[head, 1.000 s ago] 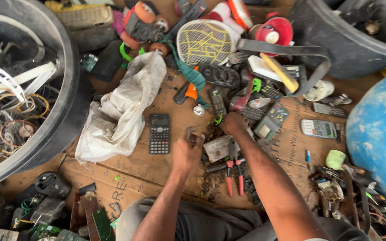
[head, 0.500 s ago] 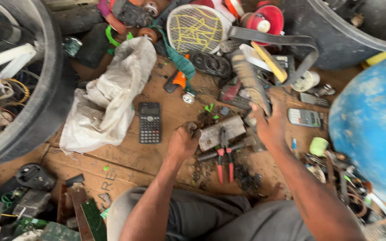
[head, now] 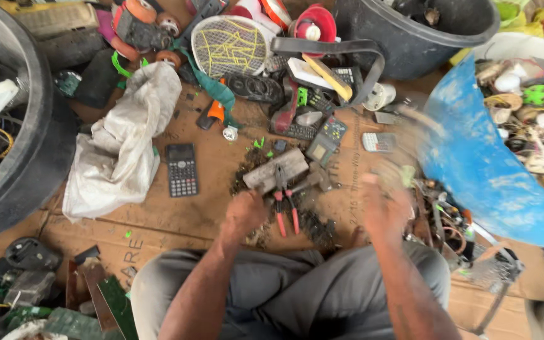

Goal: The person sits on the floor and uses a hammer to smash and dismantle various electronic devices, including a green plastic toy and a white remote control. They repeatedly strike the items to break them into smaller pieces.

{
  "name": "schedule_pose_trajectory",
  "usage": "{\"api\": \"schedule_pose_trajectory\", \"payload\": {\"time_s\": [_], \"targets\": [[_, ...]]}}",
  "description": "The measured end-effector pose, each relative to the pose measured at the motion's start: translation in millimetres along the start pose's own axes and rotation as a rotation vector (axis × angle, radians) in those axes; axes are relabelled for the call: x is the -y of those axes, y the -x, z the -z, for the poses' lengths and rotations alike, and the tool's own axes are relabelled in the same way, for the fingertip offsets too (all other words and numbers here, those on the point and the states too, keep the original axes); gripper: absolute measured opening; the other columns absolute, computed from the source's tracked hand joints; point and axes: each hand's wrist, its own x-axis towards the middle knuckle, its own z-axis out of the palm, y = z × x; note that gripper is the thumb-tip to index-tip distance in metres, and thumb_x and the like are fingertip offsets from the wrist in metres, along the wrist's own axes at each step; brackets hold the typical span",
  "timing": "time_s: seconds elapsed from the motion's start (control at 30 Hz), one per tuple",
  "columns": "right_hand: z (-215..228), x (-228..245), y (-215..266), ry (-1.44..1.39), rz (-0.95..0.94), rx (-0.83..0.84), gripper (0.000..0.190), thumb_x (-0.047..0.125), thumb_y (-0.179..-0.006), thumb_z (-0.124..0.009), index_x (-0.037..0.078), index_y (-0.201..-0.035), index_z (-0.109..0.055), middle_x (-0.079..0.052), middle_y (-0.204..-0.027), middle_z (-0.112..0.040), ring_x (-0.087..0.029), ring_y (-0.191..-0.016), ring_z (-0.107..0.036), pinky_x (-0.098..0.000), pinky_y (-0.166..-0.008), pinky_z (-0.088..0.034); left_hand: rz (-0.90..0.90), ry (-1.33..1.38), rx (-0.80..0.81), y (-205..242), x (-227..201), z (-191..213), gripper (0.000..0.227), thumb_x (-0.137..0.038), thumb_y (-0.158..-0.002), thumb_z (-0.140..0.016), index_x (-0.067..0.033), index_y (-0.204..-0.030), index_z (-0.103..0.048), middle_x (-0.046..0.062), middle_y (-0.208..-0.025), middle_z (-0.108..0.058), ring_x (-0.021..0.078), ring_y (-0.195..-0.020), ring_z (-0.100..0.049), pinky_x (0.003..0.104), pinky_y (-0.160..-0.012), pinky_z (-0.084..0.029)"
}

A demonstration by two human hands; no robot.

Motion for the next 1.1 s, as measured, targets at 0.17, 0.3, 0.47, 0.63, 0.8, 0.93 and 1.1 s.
{"api": "schedule_pose_trajectory", "payload": {"time_s": [0.17, 0.3, 0.47, 0.63, 0.8, 0.93, 1.1], "targets": [[-49, -28, 40, 0.699, -0.258, 0.628, 0.041, 0.039, -0.096, -0.063, 0.001, -0.106, -0.075, -0.019, -0.100, -0.075, -0.036, -0.090, -0.073, -0.0457, -0.078, -0.057, -0.001, 0.031, -0.097, -8, 14, -13, 0.045, -0.037, -0.086, -0.068, -0.0067, -0.119, -0.069, 0.024, -0.109, -0.073, 0.0414, -0.105, -0.069, 0.051, -0.094, -0.055], [-52, -15, 43, 0.614, -0.289, 0.517, 0.041, 0.039, -0.097, -0.063, 0.001, -0.107, -0.075, -0.018, -0.103, -0.076, -0.036, -0.092, -0.074, -0.0461, -0.079, -0.058, -0.014, -0.003, -0.116, -26, 21, -8, 0.039, -0.036, -0.085, -0.067, -0.0072, -0.112, -0.072, 0.021, -0.110, -0.072, 0.0406, -0.105, -0.069, 0.052, -0.092, -0.056], [-24, 19, 26, -0.073, -0.093, -0.112, 0.036, 0.034, -0.102, -0.063, 0.001, -0.105, -0.077, -0.022, -0.095, -0.072, -0.041, -0.084, -0.067, -0.0480, -0.074, -0.051, 0.003, 0.050, -0.132, -1, 3, 10, 0.044, -0.046, -0.092, -0.065, -0.0084, -0.114, -0.072, 0.023, -0.110, -0.071, 0.0423, -0.107, -0.068, 0.053, -0.095, -0.053], [-56, -45, 34, 0.783, -0.246, 0.666, 0.042, 0.043, -0.095, -0.064, 0.005, -0.107, -0.076, -0.024, -0.106, -0.071, -0.043, -0.098, -0.066, -0.0519, -0.085, -0.052, -0.007, 0.080, -0.124, 10, -9, 23, 0.045, -0.040, -0.090, -0.063, -0.0159, -0.127, -0.067, 0.022, -0.112, -0.070, 0.0417, -0.108, -0.067, 0.052, -0.094, -0.053], [-80, -60, 63, 0.663, -0.271, 0.621, 0.045, 0.047, -0.092, -0.063, 0.008, -0.112, -0.073, -0.026, -0.106, -0.073, -0.047, -0.101, -0.068, -0.0553, -0.086, -0.054, -0.142, 0.347, -0.173, 7, -3, 10, 0.044, -0.042, -0.089, -0.073, -0.0162, -0.125, -0.071, 0.020, -0.113, -0.074, 0.0376, -0.107, -0.069, 0.044, -0.090, -0.056], [-98, -39, 88, 0.595, -0.110, 0.879, 0.052, 0.056, -0.096, -0.064, 0.005, -0.105, -0.070, -0.023, -0.094, -0.073, -0.042, -0.092, -0.071, -0.0507, -0.076, -0.056, -0.425, 1.299, -0.107, -9, -26, -17, 0.043, -0.025, -0.086, -0.083, -0.0021, -0.120, -0.067, 0.012, -0.112, -0.072, 0.0191, -0.099, -0.067, 0.035, -0.084, -0.057], [-92, -42, 81, 0.323, -0.178, 1.033, 0.048, 0.041, -0.082, -0.072, 0.015, -0.121, -0.064, -0.015, -0.086, -0.075, -0.035, -0.083, -0.076, -0.0473, -0.072, -0.056, 0.018, 0.875, -0.373, 3, -23, 4, 0.032, -0.022, -0.082, -0.084, 0.0017, -0.098, -0.071, 0.010, -0.083, -0.074, 0.0168, -0.070, -0.065, 0.035, -0.063, -0.056]]}}
